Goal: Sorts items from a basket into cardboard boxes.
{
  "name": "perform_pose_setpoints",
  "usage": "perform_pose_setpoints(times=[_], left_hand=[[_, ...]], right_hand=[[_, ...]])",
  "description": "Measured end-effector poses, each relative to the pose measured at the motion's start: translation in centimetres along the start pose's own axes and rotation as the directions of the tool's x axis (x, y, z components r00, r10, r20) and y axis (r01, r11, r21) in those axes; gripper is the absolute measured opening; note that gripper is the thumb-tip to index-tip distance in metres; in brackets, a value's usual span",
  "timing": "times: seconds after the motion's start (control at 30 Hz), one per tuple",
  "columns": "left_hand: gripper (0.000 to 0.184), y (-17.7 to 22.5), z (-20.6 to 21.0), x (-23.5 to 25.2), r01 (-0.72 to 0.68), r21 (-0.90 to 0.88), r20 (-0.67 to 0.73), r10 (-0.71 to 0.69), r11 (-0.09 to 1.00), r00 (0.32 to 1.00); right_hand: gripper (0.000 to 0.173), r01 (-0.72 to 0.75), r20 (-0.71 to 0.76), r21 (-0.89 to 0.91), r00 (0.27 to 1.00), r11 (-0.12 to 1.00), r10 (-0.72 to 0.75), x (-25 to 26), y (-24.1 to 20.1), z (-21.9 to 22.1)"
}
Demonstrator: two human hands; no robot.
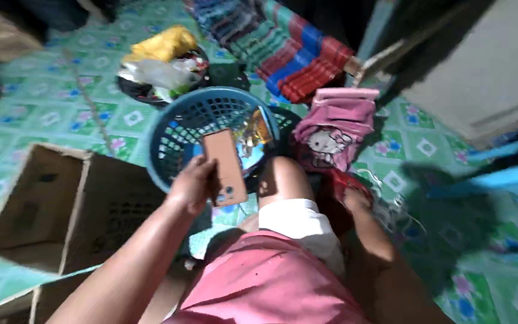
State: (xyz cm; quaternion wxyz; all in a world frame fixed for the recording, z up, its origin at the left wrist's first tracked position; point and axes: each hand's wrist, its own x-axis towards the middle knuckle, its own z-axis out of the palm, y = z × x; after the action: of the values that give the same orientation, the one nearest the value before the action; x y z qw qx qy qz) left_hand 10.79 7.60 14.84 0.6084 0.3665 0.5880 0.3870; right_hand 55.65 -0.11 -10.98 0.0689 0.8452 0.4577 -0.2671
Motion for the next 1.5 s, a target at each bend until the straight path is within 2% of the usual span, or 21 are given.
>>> perform_pose_setpoints(times=[0.1, 0.17, 0.27, 0.33, 0.4, 0.5, 0.57, 0.63, 0.7, 0.8, 0.9, 0.97, 1.03, 1.1, 1.13, 1.17, 1.23, 1.3, 1.33, 1.4, 1.5], left_hand=[[0.038, 0.5, 1.2, 0.6, 0.047, -0.094, 0.099, -0.038, 0.994, 0.994], [0.038, -0.4, 0.9, 1.1, 0.128, -0.327, 0.309, -0.022, 0.936, 0.951], [0.060, -3.1, 0.4, 1.7, 0.387, -0.598, 0.705, 0.231, 0.702, 0.671], [0.066, -4.9, 0.6, 2.2, 0.493, -0.612, 0.781, 0.377, 0.618, 0.498], [0.071, -5.9, 0.5, 1.9, 0.514, -0.616, 0.786, 0.413, 0.597, 0.460], [0.069, -6.1, 0.1, 1.1, 0.519, -0.618, 0.783, 0.401, 0.591, 0.476], [0.067, -6.6, -0.3, 1.1, 0.524, -0.606, 0.794, 0.412, 0.599, 0.447], [0.066, -7.0, -0.1, 1.6, 0.535, -0.604, 0.797, 0.448, 0.590, 0.406], [0.067, -7.4, 0.5, 1.9, 0.550, -0.594, 0.804, 0.466, 0.588, 0.369], [0.072, -7.2, 1.7, 0.5, 0.435, -0.515, 0.848, 0.366, 0.738, 0.383], [0.067, -5.3, 4.0, -1.8, 0.399, -0.389, 0.914, 0.294, 0.830, 0.281], [0.065, -6.0, 4.0, -1.9, 0.470, -0.316, 0.947, 0.245, 0.824, 0.208], [0.064, -6.5, 3.1, -1.6, 0.467, -0.300, 0.943, 0.185, 0.832, 0.275], [0.066, -6.0, 2.5, -2.2, 0.377, -0.319, 0.849, 0.086, 0.870, 0.522], [0.076, -5.4, 2.2, -2.8, 0.302, -0.280, 0.763, 0.021, 0.911, 0.646], [0.081, -5.4, 1.4, -3.0, 0.277, -0.242, 0.684, -0.039, 0.930, 0.729], [0.080, -6.8, -1.1, -3.2, 0.265, -0.222, 0.571, -0.095, 0.938, 0.815], [0.071, -9.3, -4.2, -3.2, 0.258, -0.254, 0.509, -0.098, 0.932, 0.855], [0.067, -10.5, -5.6, -3.3, 0.253, -0.283, 0.480, -0.092, 0.925, 0.873], [0.059, -12.8, -7.5, -3.9, 0.241, -0.332, 0.380, -0.105, 0.912, 0.919], [0.053, -16.1, -9.4, -4.8, 0.223, -0.316, 0.193, -0.168, 0.922, 0.967]], right_hand=[[0.037, 0.024, -0.181, 0.186, 0.983, 0.982, 0.010, 0.1, 0.4, -2.4], [0.036, 0.078, -0.261, 0.270, 0.965, 0.960, -0.005, -0.4, -1.7, -4.9], [0.044, 0.108, -0.132, 0.327, 0.989, 0.939, -0.068, -0.9, -5.7, -6.7], [0.056, 0.100, -0.022, 0.199, 0.995, 0.975, -0.097, -0.7, -7.7, -6.5], [0.066, 0.097, 0.046, 0.060, 0.994, 0.993, -0.100, -0.2, -8.6, -5.9], [0.073, 0.113, 0.064, -0.048, 0.992, 0.992, -0.110, 1.1, -8.6, -5.9], [0.076, 0.195, -0.054, -0.061, 0.979, 0.979, -0.198, 0.8, -8.8, -7.7], [0.067, 0.324, -0.245, 0.057, 0.921, 0.944, -0.302, -1.4, -10.7, -11.6], [0.055, 0.492, -0.402, 0.210, 0.831, 0.845, -0.384, -4.8, -13.3, -15.4], [0.049, 0.623, -0.382, 0.546, 0.780, 0.560, -0.495, -10.8, -17.3, -17.2], [0.051, 0.504, -0.202, 0.842, 0.628, 0.195, -0.752, -15.8, -20.5, -17.2], [0.041, 0.329, -0.089, 0.940, 0.501, 0.094, -0.861, -17.7, -21.9, -17.4], [0.031, 0.300, -0.086, 0.951, 0.495, 0.077, -0.865, -18.5, -22.9, -19.0], [0.027, 0.455, -0.290, 0.890, 0.563, -0.002, -0.774, -18.9, -22.8, -22.4], [0.026, 0.594, -0.454, 0.804, 0.580, -0.030, -0.676, -18.8, -22.4, -24.7], [0.025, 0.743, -0.616, 0.669, 0.561, 0.009, -0.553, -18.5, -21.9, -27.4], [0.028, 0.920, -0.864, 0.298, 0.373, 0.255, -0.338, -17.3, -20.3, -33.1], [0.029, 0.814, -0.966, -0.028, 0.128, 0.580, -0.226, -15.8, -19.4, -39.1], [0.030, 0.676, -0.974, -0.117, 0.063, 0.728, -0.216, -15.2, -19.2, -41.9], [0.035, 0.431, -0.973, -0.164, 0.080, 0.887, -0.219, -13.7, -19.3, -46.1], [0.036, 0.337, -0.940, -0.153, 0.241, 0.929, -0.242, -8.5, -20.0, -49.6]])
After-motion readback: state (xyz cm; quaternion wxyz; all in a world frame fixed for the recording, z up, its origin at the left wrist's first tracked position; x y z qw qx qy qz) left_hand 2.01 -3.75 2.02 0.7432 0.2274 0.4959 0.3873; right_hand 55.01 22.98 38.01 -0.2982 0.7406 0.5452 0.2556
